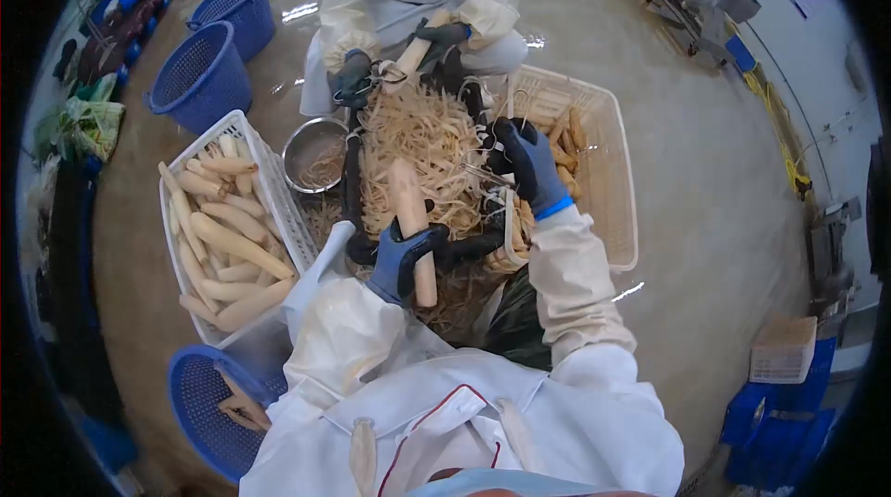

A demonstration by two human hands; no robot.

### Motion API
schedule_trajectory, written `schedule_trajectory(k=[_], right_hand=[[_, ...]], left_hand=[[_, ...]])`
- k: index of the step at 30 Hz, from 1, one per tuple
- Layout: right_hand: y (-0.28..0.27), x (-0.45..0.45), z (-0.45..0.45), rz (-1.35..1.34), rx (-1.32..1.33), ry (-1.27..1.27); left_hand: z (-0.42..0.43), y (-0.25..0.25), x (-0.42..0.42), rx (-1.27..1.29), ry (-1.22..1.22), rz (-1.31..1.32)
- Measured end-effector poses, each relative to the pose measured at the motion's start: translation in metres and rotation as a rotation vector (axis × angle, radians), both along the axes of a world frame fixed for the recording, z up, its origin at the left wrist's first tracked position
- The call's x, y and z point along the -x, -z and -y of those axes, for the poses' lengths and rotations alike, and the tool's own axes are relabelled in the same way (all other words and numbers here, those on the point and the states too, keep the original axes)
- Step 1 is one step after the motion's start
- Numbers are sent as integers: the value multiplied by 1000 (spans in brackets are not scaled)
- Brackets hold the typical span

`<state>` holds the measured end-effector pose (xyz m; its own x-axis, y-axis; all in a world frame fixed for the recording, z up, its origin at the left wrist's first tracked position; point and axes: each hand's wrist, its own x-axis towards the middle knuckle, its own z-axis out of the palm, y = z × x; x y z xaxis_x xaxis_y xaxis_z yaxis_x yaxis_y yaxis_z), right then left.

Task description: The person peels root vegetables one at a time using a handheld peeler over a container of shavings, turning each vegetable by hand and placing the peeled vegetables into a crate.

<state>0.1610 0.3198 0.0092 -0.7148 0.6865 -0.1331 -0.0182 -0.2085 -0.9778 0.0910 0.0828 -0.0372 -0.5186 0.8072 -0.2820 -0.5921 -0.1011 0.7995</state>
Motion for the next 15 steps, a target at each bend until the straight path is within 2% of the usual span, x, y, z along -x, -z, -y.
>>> schedule_trajectory(k=[2, 3, 4, 6, 7, 8, 9, 10, 12, 15], right_hand=[[-12, -1, 29, -156, -5, -76], [-24, 0, 51, -81, 10, -176], [-9, 8, 66, -207, -129, -277], [3, 20, 70, 46, -217, -334], [5, 40, 61, -143, -238, -159], [-2, 35, 43, 35, -45, -35], [26, 47, 14, -157, 40, 90], [37, 52, -9, -138, -133, 252], [60, 48, -49, -59, 98, 363], [19, 36, 7, -159, 34, 86]], left_hand=[[0, 3, 2, -70, 27, 14], [4, 0, 3, -60, 97, 25], [10, -7, 6, -49, 170, 32], [16, -17, 7, -32, 233, -25], [18, -20, 6, -28, 222, -87], [21, -21, 5, -2, 239, -63], [23, -22, 4, 23, 257, -39], [25, -22, 3, 13, 275, -43], [26, -22, 6, -8, 312, -62], [23, -16, 16, 7, 200, 119]])
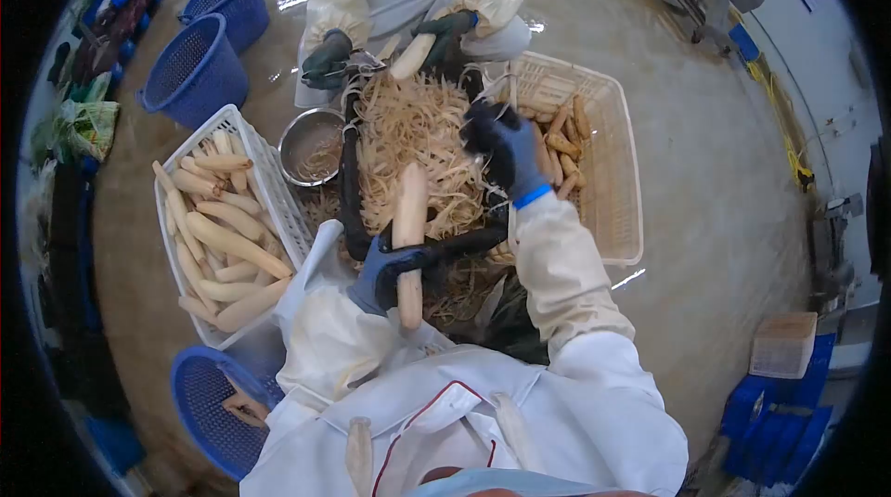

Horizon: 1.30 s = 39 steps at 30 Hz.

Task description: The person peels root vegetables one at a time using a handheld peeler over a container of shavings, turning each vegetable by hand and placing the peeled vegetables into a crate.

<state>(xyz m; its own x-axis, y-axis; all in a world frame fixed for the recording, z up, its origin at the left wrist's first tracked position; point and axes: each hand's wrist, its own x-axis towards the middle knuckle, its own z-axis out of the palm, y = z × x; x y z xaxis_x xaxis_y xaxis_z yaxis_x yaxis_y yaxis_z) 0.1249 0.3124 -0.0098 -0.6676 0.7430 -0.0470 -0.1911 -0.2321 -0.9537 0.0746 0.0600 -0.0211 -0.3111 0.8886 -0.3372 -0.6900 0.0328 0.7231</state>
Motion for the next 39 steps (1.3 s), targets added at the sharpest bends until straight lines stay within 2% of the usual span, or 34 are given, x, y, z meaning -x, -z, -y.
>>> schedule_trajectory(k=[1, 2, 3, 4, 5, 6, 7, 9, 10, 12, 15, 17, 19, 20, 21, 22, 23, 24, 25, 27, 28, 30, 31, 32, 33, 34, 35, 36, 37, 39], right_hand=[[8, -5, 17, -29, 48, -229], [17, -6, 47, 13, -199, -291], [22, 5, 68, -64, -402, -259], [18, 0, 56, 54, -216, -292], [10, -4, 38, 175, -25, -319], [36, 5, 16, 17, 22, -129], [19, 7, 3, 34, 99, -43], [26, 8, -28, 94, 61, 179], [20, 6, -25, 46, 62, 171], [8, -4, -10, -30, 65, 148], [-10, -10, 39, 9, 141, -85], [-9, -15, 78, 46, -23, -278], [5, -2, 72, 59, -106, -193], [14, 4, 63, 68, -143, -149], [22, 14, 41, -11, -16, 30], [38, 18, 8, 4, -6, 115], [58, 25, -21, 92, -173, 340], [51, 21, -30, -19, 63, 408], [34, 14, -26, 57, 183, 395], [11, 7, 10, -58, 46, 232], [14, 8, 33, -2, 22, 134], [19, 7, 70, 34, -117, -36], [18, 4, 80, 13, -226, -104], [12, 4, 66, 100, -31, -105], [18, 9, 45, 103, 13, -7], [39, 19, 18, -125, 105, 156], [44, 17, -8, -36, -238, 329], [56, 22, -32, -164, 142, 327], [29, 14, -24, -78, 98, 364], [-11, 5, 18, -35, 94, 180]], left_hand=[[0, 6, 2, -6, -8, 79], [1, 14, 5, -10, -14, 152], [2, 13, 6, -10, -17, 227], [5, 11, 5, -20, 30, 107], [8, 7, 3, -27, 54, 122], [6, -9, 2, -42, 79, 131], [3, -19, 2, -65, 100, 136], [4, -2, -1, -63, 54, -96], [5, 6, 0, -53, 33, -213], [5, 16, 5, -49, -18, -145], [5, 14, 11, -3, -81, -9], [6, 17, 13, 65, -95, 69], [-6, -16, -4, -1, -201, -62], [1, -1, 2, 35, -140, -129], [5, 6, 3, 66, -82, -195], [6, -6, 0, 24, -54, -163], [4, -21, -4, -19, -102, -146], [0, -35, -9, -60, -146, -132], [-1, -42, -9, -98, -190, -114], [1, -20, 1, 39, -167, -17], [0, -11, 5, 89, -196, 24], [2, -7, 4, 91, -190, 130], [3, -6, 4, 70, -158, 57], [5, -5, 4, 50, -122, -15], [6, -4, 3, 25, -89, -84], [8, -4, 0, 2, -102, -54], [9, -4, -2, -26, -114, -28], [12, -5, -2, -55, -125, -10], [14, -5, 1, -79, -135, 9], [11, -1, 7, 91, -151, 50]])
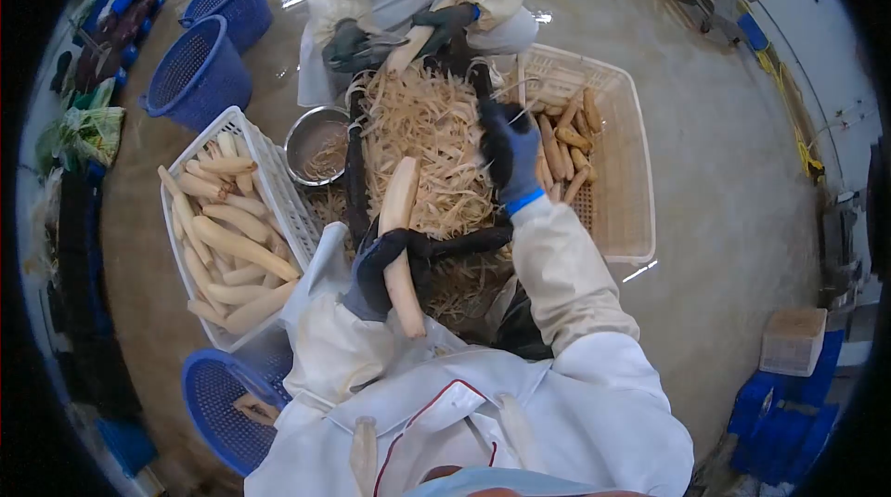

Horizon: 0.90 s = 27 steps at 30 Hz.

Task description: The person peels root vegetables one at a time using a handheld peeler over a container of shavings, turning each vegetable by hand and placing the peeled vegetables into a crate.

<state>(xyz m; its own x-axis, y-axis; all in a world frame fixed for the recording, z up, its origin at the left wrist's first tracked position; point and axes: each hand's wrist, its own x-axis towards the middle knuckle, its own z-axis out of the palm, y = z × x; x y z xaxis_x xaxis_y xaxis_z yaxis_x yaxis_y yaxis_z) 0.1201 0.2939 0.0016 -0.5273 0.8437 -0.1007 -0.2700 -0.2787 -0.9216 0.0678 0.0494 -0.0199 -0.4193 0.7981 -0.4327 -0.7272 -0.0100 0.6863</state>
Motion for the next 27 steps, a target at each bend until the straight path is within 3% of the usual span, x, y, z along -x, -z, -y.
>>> schedule_trajectory(k=[2, 4, 5, 6, 7, 8, 12, 13, 14, 16, 18, 20, 27], right_hand=[[35, 11, 41, -89, -369, -114], [33, 13, 59, 46, -445, -181], [24, 8, 44, 86, -191, -226], [32, 11, 17, 51, -167, -120], [41, 10, -12, -14, 29, -45], [62, 16, -39, -27, -147, 146], [34, 4, -4, -4, -26, -101], [61, 8, 16, 103, -275, -160], [49, 9, 56, -63, -356, -214], [52, 7, 38, 61, -572, -260], [48, 14, -5, 106, -118, -43], [61, 10, -56, -26, 6, 103], [49, 5, 52, 30, -550, -360]], left_hand=[[0, 4, 1, -22, -14, 6], [2, 5, -2, -54, 1, -39], [3, 3, -2, -65, 16, -54], [4, 1, -3, -73, 19, -60], [5, -3, -2, -88, 16, -51], [6, -5, -1, -99, 3, -51], [10, 2, 14, -54, -68, 19], [10, 5, 15, -57, -70, 29], [11, 6, 16, -62, -64, 32], [13, 1, 14, -74, -8, 2], [12, -9, 9, -104, 49, -20], [9, -17, 5, -124, 77, -29], [1, -3, 10, -85, 108, -57]])
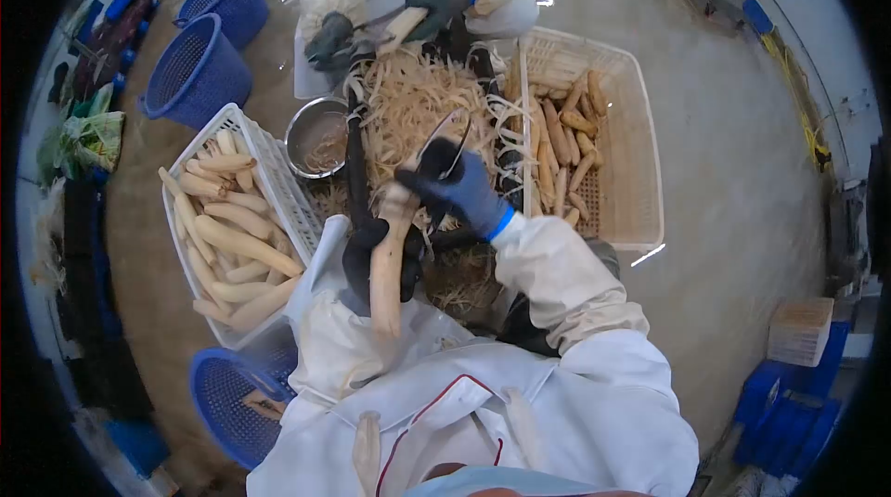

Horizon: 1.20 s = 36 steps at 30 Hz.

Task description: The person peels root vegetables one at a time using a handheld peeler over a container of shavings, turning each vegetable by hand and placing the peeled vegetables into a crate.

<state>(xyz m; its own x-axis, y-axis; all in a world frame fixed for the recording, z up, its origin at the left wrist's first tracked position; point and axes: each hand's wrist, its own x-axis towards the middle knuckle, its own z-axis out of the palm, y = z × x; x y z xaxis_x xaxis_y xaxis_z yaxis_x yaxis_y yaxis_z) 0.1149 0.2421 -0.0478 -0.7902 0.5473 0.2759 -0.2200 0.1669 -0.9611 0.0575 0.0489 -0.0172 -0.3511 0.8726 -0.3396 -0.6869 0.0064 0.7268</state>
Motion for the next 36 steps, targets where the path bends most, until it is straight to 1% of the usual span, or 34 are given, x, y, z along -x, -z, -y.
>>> schedule_trajectory(k=[1, 3, 5, 6, 9, 11, 12, 13, 15, 18, 19, 20, 21, 23, 24, 25, 26, 27, 29, 30, 33, 34, 35, 36], right_hand=[[-31, -3, -12, 216, 186, 24], [25, 16, -63, -127, 393, 304], [8, 6, -90, -95, 397, 417], [-7, -1, -86, -15, 490, 353], [-19, -1, -17, -13, 355, 63], [1, -4, -4, -113, 31, -43], [-10, -6, -15, 70, 323, -131], [-26, -6, -32, 228, 294, -60], [-7, 6, -61, 65, 217, 269], [37, 3, -87, 253, 20, 392], [16, -4, -66, 639, -227, 386], [25, -1, -51, 608, -342, 254], [46, 4, -39, 577, -454, 121], [124, 8, -19, 594, -720, -33], [119, 1, -11, 549, -656, -57], [104, -6, -3, 502, -592, -82], [94, -10, 2, 455, -529, -106], [92, -10, 4, 520, -545, -99], [90, -5, 8, 644, -578, -84], [93, -2, 12, 671, -512, -54], [46, -7, 23, 724, -539, -43], [67, -6, 21, 531, -640, 10], [69, -7, 17, 566, -618, 57], [48, -5, 11, 600, -595, 105]], left_hand=[[1, -3, -1, -1, 13, -10], [3, -13, -2, -27, 23, 9], [5, -16, 0, -44, -8, 43], [4, -14, 3, -34, -37, 62], [2, 2, 12, -4, -88, 111], [3, 6, 11, -10, -49, 99], [3, 4, 10, -12, -16, 81], [3, 1, 7, -20, 16, 74], [4, -11, 1, -57, 56, 74], [3, -15, -3, -92, 55, 114], [0, -14, -2, -89, 35, 140], [-2, -10, -1, -74, 16, 177], [-4, -6, -3, -64, -1, 205], [-14, 1, -7, -26, -30, 229], [-19, 9, -9, 8, -53, 167], [-23, 19, -10, 88, -100, -114], [-25, 24, -13, 116, -149, -269], [-27, 25, -15, 144, -198, -426], [-27, 41, -13, 167, -264, -595], [-26, 47, -12, 180, -298, -679], [-26, 42, -8, 413, -169, -864], [-28, 42, -13, 93, -277, -970], [-26, 41, -14, 99, -220, -766], [-23, 37, -16, 104, -162, -562]])
